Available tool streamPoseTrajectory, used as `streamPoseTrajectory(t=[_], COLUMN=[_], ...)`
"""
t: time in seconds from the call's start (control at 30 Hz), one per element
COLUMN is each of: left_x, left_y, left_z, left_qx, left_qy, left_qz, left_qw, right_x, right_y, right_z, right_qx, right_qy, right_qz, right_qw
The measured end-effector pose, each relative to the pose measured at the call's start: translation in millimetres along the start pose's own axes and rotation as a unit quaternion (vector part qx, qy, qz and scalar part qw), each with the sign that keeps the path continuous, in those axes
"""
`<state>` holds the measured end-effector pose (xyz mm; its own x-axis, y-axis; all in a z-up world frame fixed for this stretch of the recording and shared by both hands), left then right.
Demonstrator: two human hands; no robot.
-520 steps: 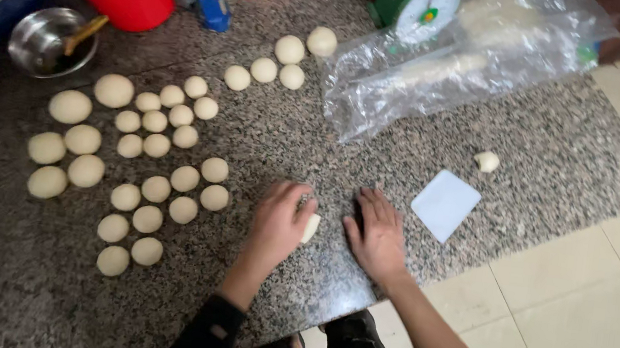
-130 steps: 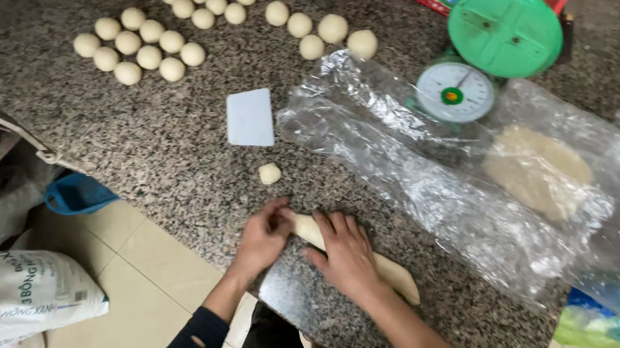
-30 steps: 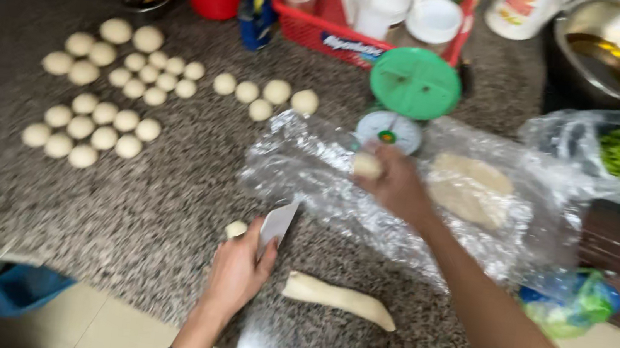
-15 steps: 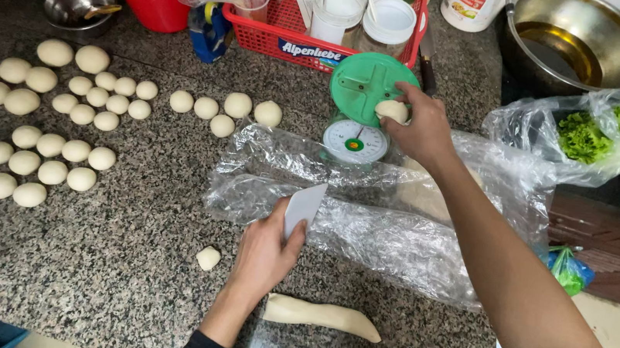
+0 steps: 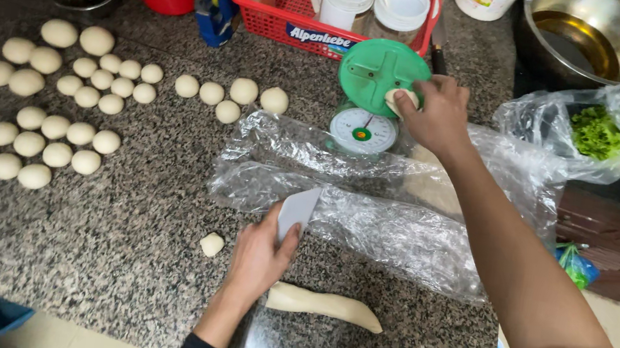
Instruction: The person portions a long dough log into small pieces using a plastic scraper, weighs each piece on a kitchen scale, and rolls them into uniform balls. The person arranges the dough balls on the countertop and covers them with plastic wrap.
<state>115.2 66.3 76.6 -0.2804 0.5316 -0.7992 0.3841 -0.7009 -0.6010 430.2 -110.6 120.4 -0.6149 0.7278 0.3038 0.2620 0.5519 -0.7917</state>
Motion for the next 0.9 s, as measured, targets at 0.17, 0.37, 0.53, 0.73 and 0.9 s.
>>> streamPoseTrajectory(t=[0.17,0.37,0.53,0.73,0.9], left_x=[54,130,145,131,121], left_y=[-34,-87,-59,-37,-38], left_z=[30,58,49,37,39], left_qx=[-0.073,-0.166,-0.138,-0.102,-0.072], left_qy=[-0.063,-0.128,-0.161,-0.212,-0.252], left_qz=[-0.050,-0.147,-0.124,-0.129,-0.126], left_qw=[0.994,0.967,0.969,0.963,0.957], right_x=[36,111,169,213,245], right_y=[-20,19,81,118,126], right_z=[15,85,188,232,234], right_qx=[-0.003,0.168,0.454,0.509,0.439], right_qy=[-0.039,0.058,0.164,0.073,-0.069], right_qz=[-0.072,-0.412,-0.327,-0.271,-0.303], right_qw=[0.997,0.894,0.812,0.814,0.843])
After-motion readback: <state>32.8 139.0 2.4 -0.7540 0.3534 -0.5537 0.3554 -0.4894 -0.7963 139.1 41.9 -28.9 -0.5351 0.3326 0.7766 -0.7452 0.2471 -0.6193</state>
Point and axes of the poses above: each hand's wrist, its own z-axis away from the middle knuckle, its own y-axis out of the palm, x = y × z, the point moved 5 cm from there along -z, towards the middle knuckle, and after that the axes turned 7 degrees about -x, right-handed, at the moved point
